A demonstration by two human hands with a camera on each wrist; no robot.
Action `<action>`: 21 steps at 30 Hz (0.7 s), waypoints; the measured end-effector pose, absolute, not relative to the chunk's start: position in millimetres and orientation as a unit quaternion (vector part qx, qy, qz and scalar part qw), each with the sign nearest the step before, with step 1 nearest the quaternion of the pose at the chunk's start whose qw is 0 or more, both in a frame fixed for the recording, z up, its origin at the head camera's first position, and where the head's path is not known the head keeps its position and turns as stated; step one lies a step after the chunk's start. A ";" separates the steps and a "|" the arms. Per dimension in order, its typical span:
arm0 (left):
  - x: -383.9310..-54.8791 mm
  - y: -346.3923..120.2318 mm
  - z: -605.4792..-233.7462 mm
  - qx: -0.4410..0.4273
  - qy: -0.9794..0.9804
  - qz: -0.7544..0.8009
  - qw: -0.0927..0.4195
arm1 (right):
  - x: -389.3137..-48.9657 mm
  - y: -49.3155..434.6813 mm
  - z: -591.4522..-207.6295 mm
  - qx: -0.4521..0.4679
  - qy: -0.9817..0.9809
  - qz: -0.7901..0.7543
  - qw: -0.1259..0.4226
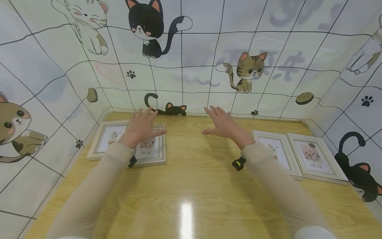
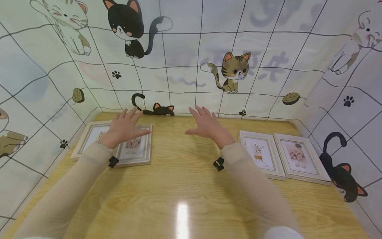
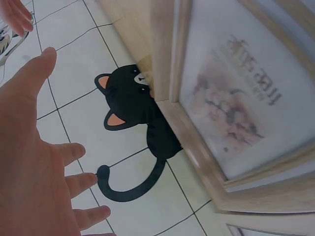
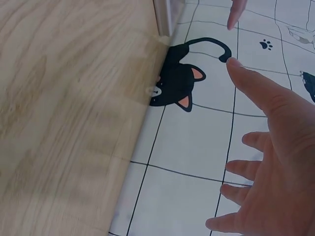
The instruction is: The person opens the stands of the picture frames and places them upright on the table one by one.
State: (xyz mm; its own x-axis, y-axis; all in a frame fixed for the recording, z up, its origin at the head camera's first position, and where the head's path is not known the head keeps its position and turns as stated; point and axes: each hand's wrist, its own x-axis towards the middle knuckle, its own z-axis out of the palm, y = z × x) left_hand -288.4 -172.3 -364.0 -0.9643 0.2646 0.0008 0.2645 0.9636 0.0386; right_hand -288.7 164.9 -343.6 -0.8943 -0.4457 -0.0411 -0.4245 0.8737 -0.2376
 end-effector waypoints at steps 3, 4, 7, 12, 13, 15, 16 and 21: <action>-288.2 -178.2 -372.9 0.132 0.991 0.012 0.003 | -287.1 157.1 -346.1 -0.237 0.964 -0.112 0.049; -288.1 -180.3 -375.5 0.132 0.991 0.010 0.001 | -286.8 154.4 -347.1 -0.241 0.963 -0.113 0.050; -287.3 -187.6 -382.2 0.130 0.991 0.019 0.003 | -286.8 145.5 -351.9 -0.250 0.959 -0.117 0.056; -284.0 -201.5 -388.3 0.124 0.992 0.034 0.001 | -287.2 128.3 -363.1 -0.262 0.952 -0.139 0.078; -282.9 -203.9 -388.7 0.122 0.992 0.034 0.003 | -287.1 124.6 -365.4 -0.265 0.950 -0.141 0.083; -280.4 -208.1 -389.6 0.116 0.992 0.039 0.011 | -286.5 117.6 -369.0 -0.273 0.947 -0.143 0.093; -278.7 -211.7 -389.7 0.112 0.993 0.042 0.016 | -286.3 112.6 -370.8 -0.277 0.945 -0.142 0.095; -270.2 -225.6 -386.2 0.098 0.994 0.030 0.027 | -283.5 90.3 -374.4 -0.298 0.938 -0.150 0.100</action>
State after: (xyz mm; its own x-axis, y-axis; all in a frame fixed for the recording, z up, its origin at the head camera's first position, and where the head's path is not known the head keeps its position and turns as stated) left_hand -270.2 -225.6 -386.2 -0.9791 0.1972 -0.0487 0.1940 0.9789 0.0644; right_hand -283.5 90.3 -374.4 -0.8027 -0.5882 -0.0980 -0.5284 0.7778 -0.3404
